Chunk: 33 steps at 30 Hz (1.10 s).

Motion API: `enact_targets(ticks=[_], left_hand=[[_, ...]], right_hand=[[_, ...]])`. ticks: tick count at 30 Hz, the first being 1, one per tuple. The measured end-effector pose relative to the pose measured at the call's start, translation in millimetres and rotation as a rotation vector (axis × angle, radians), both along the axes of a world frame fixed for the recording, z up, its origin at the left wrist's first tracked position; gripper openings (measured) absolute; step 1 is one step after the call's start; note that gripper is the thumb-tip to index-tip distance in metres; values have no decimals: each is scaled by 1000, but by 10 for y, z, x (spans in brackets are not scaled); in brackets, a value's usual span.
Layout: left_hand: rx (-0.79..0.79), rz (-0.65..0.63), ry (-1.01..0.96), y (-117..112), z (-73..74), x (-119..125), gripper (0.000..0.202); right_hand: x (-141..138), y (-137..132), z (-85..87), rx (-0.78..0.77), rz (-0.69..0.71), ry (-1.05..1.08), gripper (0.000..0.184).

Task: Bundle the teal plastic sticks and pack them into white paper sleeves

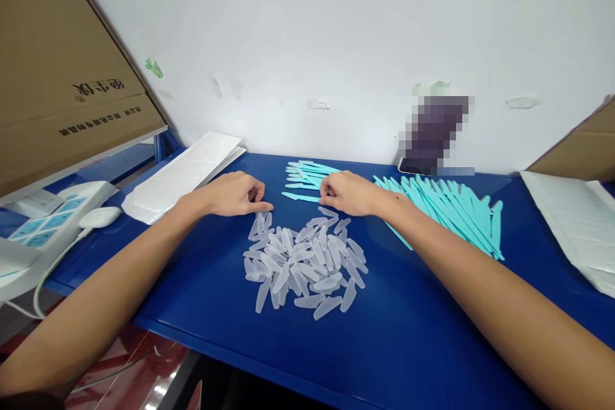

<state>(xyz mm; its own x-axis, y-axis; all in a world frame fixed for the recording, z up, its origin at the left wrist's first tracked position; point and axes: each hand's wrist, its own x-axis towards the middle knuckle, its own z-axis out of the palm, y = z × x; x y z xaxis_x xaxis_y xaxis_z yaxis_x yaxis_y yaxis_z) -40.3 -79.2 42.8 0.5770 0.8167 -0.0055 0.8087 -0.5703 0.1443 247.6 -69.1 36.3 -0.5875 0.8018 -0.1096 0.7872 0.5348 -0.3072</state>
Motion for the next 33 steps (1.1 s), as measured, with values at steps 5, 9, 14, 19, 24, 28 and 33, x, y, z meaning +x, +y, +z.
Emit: enact_targets(ticks=[5,9,14,19,24,28,33], left_hand=[[-91,-27,-77,16,-53,25,35],[-56,-22,-120,33,-123,68,34],[-14,-7,-170,46,-164,56,35],[-129,-153,-213,55,-106,-7,39],[-42,-216,-178,81,-118,-7,31],[-28,-185,-219,104,-181,19,28],[41,-172,-210,107,-217,55,26]], right_hand=[[14,13,-5,-36,25,2,23],[50,-15,68,-23,36,56,23],[138,-34,141,-105,109,141,21],[185,-20,112,-18,129,196,21],[156,8,90,134,54,179,20],[152,9,154,129,-58,216,19],[157,-17,281,132,-227,251,17]])
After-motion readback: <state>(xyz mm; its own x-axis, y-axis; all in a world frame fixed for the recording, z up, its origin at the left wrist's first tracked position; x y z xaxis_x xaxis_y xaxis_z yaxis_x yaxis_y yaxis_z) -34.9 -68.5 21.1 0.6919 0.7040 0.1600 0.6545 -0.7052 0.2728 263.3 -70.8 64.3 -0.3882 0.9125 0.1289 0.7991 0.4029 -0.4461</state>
